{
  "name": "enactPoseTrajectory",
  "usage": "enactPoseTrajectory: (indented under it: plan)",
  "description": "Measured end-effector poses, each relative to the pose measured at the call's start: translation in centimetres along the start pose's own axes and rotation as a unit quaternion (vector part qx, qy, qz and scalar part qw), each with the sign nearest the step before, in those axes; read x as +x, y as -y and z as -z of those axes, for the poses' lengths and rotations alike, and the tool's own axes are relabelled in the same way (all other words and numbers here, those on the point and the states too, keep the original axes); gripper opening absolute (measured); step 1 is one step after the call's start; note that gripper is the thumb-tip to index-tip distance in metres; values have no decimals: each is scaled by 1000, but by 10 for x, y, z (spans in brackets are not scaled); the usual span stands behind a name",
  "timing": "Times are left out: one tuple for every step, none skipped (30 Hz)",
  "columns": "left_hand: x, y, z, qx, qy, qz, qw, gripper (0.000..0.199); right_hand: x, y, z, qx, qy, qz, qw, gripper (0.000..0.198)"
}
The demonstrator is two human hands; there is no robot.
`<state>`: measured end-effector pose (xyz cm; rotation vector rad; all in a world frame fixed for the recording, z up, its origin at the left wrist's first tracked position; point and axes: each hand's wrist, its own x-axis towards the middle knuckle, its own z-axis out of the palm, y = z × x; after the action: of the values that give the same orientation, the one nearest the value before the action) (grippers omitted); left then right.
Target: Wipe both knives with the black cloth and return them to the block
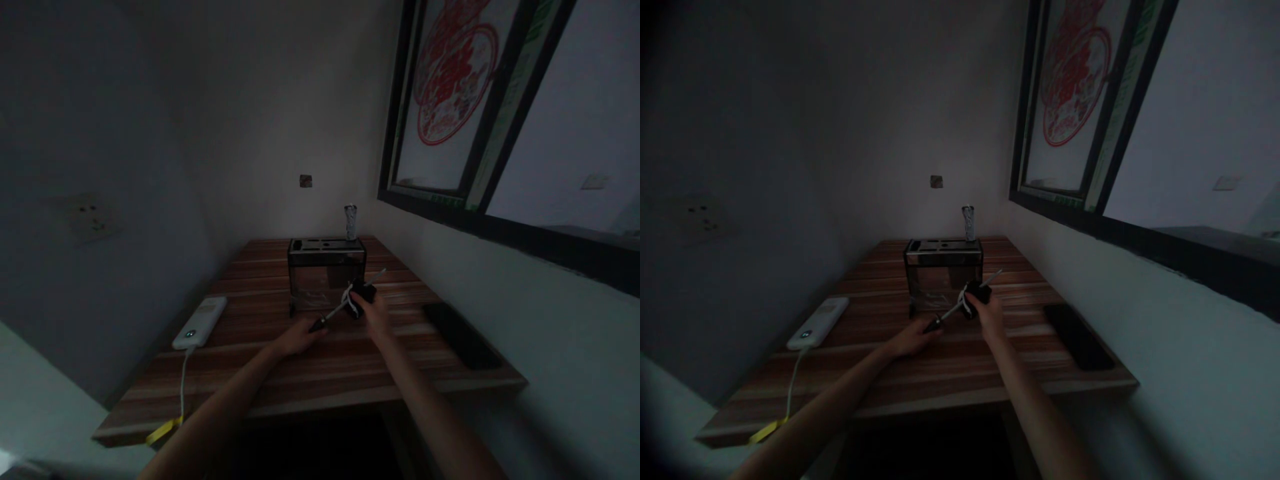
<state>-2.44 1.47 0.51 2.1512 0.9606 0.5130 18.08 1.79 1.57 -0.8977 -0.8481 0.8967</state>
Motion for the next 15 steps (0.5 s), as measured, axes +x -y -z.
enactPoseTrajectory:
  plan:
    - [0, 0, 0, -1, -1, -4, 1000, 30, 2, 1, 1, 14, -13, 8, 1000, 38]
    - [0, 0, 0, -1, -3, -10, 1000, 30, 4, 2, 3, 28, -28, 14, 999, 39]
    - [0, -1, 0, 1, -4, -14, 1000, 30, 6, 3, 4, 41, -46, 20, 998, 39]
    - [-1, -1, 0, 3, -1, -16, 1000, 30, 8, 4, 6, 55, -68, 25, 996, 39]
    - [-1, -2, 0, 6, 3, -16, 1000, 30, 10, 6, 8, 66, -93, 30, 993, 39]
    - [-1, -3, 0, 9, 8, -17, 1000, 29, 12, 7, 10, 74, -120, 36, 989, 38]
    - [0, -4, 0, 12, 13, -21, 1000, 29, 14, 8, 12, 77, -145, 45, 985, 38]
    - [0, -5, 0, 15, 17, -26, 999, 29, 16, 10, 15, 78, -167, 55, 981, 38]
    - [0, -6, 0, 19, 21, -30, 999, 29, 18, 11, 17, 78, -187, 64, 977, 39]
    - [0, -6, 0, 23, 25, -32, 999, 29, 19, 13, 19, 78, -202, 73, 974, 39]
    - [0, -7, 0, 28, 29, -33, 999, 30, 20, 14, 21, 78, -213, 79, 971, 39]
    - [0, -7, 0, 33, 32, -33, 998, 30, 21, 15, 22, 80, -221, 83, 969, 39]
    - [0, -7, 0, 38, 33, -33, 998, 30, 22, 16, 24, 81, -227, 84, 967, 39]
    - [0, -8, 0, 41, 33, -33, 998, 30, 23, 17, 25, 81, -235, 86, 965, 39]
    - [-1, -8, 0, 43, 33, -34, 998, 30, 23, 17, 26, 80, -243, 86, 963, 40]
